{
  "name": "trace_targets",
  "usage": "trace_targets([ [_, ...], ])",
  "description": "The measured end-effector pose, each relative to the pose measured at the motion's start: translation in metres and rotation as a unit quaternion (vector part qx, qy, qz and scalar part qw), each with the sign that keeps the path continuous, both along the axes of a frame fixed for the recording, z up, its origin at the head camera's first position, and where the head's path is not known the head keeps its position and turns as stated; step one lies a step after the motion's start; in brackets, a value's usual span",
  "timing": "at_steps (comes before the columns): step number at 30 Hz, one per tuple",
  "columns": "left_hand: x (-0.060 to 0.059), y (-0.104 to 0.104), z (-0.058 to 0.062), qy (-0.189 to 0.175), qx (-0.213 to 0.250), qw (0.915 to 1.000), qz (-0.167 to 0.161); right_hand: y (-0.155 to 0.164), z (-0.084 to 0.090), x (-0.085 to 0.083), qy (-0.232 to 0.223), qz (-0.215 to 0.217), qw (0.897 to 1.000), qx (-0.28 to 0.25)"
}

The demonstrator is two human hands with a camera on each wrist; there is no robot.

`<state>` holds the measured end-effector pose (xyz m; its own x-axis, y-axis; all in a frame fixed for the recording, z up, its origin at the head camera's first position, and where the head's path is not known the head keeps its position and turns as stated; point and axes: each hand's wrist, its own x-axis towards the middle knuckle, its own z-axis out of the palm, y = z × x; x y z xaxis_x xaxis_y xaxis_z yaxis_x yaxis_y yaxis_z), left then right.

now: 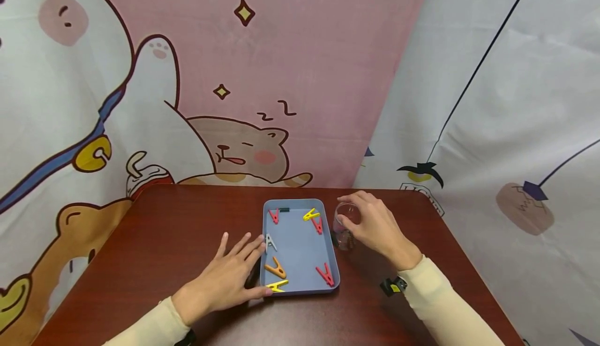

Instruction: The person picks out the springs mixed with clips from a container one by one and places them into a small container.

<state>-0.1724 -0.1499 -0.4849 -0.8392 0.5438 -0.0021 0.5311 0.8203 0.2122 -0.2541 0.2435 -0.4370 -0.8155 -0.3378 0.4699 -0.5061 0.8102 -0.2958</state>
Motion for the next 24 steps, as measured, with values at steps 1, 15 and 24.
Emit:
trace_targets([
  [1, 0.0, 0.0, 0.0, -0.001, 0.0, 1.0, -0.001, -0.003, 0.001, 0.001, 0.003, 0.003, 1.0, 0.003],
  [15, -0.001, 0.0, -0.001, 0.006, 0.001, 1.0, 0.001, -0.047, 0.01, 0.002, 0.031, 0.058, 0.997, 0.034],
  [24, 0.0, 0.0, -0.001, -0.001, 0.004, 1.0, 0.004, -0.071, 0.005, -0.007, 0.007, 0.08, 0.995, 0.059],
])
